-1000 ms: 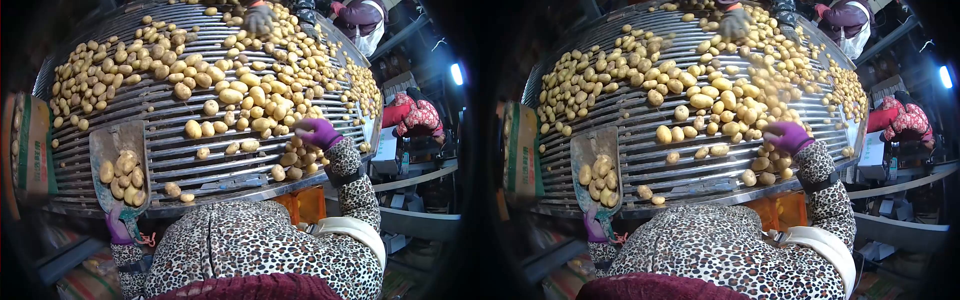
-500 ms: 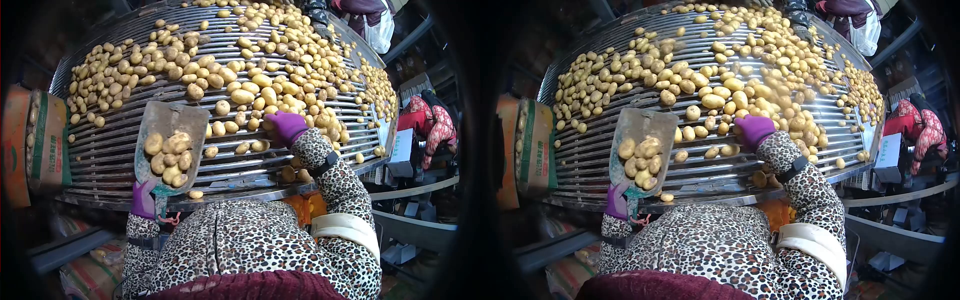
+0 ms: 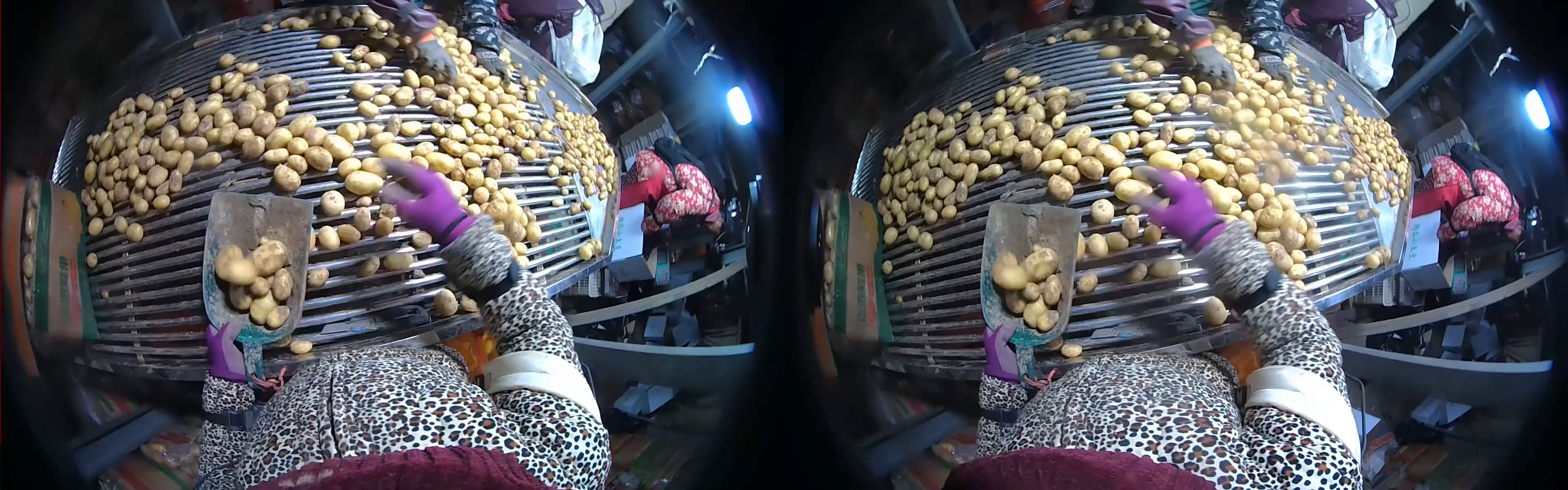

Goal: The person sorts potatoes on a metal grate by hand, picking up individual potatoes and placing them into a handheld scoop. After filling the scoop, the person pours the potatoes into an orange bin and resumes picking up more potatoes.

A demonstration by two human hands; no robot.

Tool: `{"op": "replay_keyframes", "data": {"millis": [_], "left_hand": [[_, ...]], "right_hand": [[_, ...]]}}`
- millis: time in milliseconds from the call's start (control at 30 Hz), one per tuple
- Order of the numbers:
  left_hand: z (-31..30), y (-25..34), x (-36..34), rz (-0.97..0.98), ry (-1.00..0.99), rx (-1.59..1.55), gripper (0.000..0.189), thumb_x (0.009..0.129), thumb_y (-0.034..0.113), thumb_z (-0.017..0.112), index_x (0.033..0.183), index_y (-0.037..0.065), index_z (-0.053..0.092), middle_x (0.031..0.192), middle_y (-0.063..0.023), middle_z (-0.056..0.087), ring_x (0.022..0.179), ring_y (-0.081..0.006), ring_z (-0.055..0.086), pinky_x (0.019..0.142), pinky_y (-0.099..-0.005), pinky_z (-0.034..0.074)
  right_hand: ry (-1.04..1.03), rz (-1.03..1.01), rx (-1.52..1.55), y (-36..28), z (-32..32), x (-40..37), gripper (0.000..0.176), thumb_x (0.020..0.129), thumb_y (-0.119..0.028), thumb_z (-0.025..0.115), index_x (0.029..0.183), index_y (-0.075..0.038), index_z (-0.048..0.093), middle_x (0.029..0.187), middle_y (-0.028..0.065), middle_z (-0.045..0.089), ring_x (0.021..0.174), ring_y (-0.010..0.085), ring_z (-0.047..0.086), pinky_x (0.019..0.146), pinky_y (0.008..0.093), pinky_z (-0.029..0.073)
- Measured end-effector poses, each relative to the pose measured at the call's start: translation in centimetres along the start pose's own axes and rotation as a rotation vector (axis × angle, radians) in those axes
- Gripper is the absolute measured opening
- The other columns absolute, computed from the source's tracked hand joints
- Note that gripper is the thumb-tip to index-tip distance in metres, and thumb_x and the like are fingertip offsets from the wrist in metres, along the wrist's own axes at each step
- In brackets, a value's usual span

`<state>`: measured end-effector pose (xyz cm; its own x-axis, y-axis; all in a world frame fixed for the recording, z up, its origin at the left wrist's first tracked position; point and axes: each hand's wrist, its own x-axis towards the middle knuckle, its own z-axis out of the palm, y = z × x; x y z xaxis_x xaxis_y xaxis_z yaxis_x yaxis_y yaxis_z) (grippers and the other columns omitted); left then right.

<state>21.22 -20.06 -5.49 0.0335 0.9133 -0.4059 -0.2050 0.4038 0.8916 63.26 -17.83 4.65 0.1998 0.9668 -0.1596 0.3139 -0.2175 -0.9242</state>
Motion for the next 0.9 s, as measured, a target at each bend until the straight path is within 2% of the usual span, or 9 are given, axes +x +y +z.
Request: {"op": "replay_keyframes", "data": {"millis": [33,67,100,267,467,533,700,800,900], "left_hand": [[0.1,0.1,-0.1,0.02,0.014,0.047,0.031,0.086,0.007,0.059,0.117,0.0,0.055,0.11,-0.0079,0.061,0.102,-0.0188,0.059,0.09,-0.0328,0.048],[0.1,-0.1,-0.1,0.005,0.014,0.001,0.031,0.087,0.007,0.058,0.117,0.0,0.055,0.11,-0.0082,0.061,0.101,-0.0186,0.059,0.089,-0.0325,0.048],[0.0,-0.2,0.0,-0.011,0.009,-0.04,0.031,0.087,0.008,0.058,0.117,-0.001,0.055,0.11,-0.0085,0.061,0.1,-0.0185,0.06,0.089,-0.0322,0.048],[3.2,2.6,-1.1,0.015,-0.052,-0.068,0.032,0.087,0.007,0.056,0.118,-0.003,0.056,0.109,-0.009,0.062,0.098,-0.0179,0.061,0.087,-0.0321,0.05],[2.4,2.3,-0.7,0.014,-0.058,0.062,0.04,0.086,0.009,0.053,0.125,-0.002,0.053,0.119,-0.0102,0.06,0.106,-0.0212,0.06,0.092,-0.0357,0.049],[2.1,2.1,-0.7,0.006,-0.046,0.035,0.037,0.087,0.009,0.055,0.122,-0.002,0.054,0.115,-0.0096,0.061,0.103,-0.02,0.061,0.09,-0.0342,0.049],[1.3,1.7,-0.2,0.005,-0.037,0.063,0.032,0.086,0.008,0.06,0.117,-0.002,0.057,0.108,-0.0084,0.062,0.097,-0.0174,0.061,0.088,-0.0312,0.049],[0.7,0.9,0.2,0.025,-0.004,0.062,0.033,0.086,0.009,0.06,0.117,-0.002,0.057,0.109,-0.0085,0.062,0.098,-0.0176,0.061,0.088,-0.0315,0.049],[1.4,1.4,-0.2,0.017,-0.001,-0.031,0.036,0.084,0.008,0.06,0.118,-0.003,0.056,0.109,-0.0091,0.062,0.099,-0.018,0.061,0.088,-0.0316,0.049]], "right_hand": [[0.159,-0.095,-0.046,0.9,-2.3,0.2,0.044,0.087,-0.019,0.068,0.128,-0.006,0.057,0.112,0.0098,0.065,0.097,0.0167,0.062,0.088,0.0317,0.05],[0.354,-0.384,-0.491,6.1,-4.9,2.2,0.046,0.084,-0.028,0.069,0.126,-0.011,0.059,0.107,0.0134,0.066,0.098,0.0228,0.065,0.087,0.0358,0.052],[0.304,-0.205,-0.608,7.7,-6.4,1.5,0.053,0.081,-0.033,0.069,0.128,-0.014,0.056,0.124,0.0161,0.058,0.115,0.0339,0.056,0.096,0.0451,0.047],[-0.057,-0.271,-1.211,7.3,-1.6,-7.3,0.066,0.078,-0.045,0.068,0.135,-0.019,0.048,0.149,0.0145,0.033,0.125,0.0515,0.038,0.101,0.0568,0.039],[-0.454,-0.117,-0.789,4.3,-4.2,-8.4,0.052,0.082,-0.042,0.067,0.127,-0.018,0.058,0.125,0.0117,0.059,0.105,0.0326,0.063,0.088,0.0411,0.051],[-0.258,-0.098,-0.621,4.7,-5.9,-7.3,0.039,0.082,-0.037,0.069,0.118,-0.02,0.065,0.108,0.0088,0.068,0.095,0.0301,0.066,0.081,0.0398,0.054],[-0.033,-0.302,-1.085,4.4,-8.4,-2.9,0.037,0.082,-0.019,0.065,0.118,-0.023,0.062,0.114,0.0059,0.064,0.089,0.0276,0.066,0.076,0.0413,0.054],[-0.165,-0.454,-1.402,7.4,-8.2,0.5,0.039,0.082,-0.01,0.06,0.12,-0.022,0.059,0.126,0.0077,0.055,0.103,0.0301,0.062,0.08,0.0434,0.053],[-0.273,-0.069,-1.392,5.8,-7.2,1.3,0.05,0.077,-0.02,0.071,0.124,-0.022,0.056,0.119,0.011,0.053,0.106,0.0311,0.059,0.082,0.043,0.053]]}}
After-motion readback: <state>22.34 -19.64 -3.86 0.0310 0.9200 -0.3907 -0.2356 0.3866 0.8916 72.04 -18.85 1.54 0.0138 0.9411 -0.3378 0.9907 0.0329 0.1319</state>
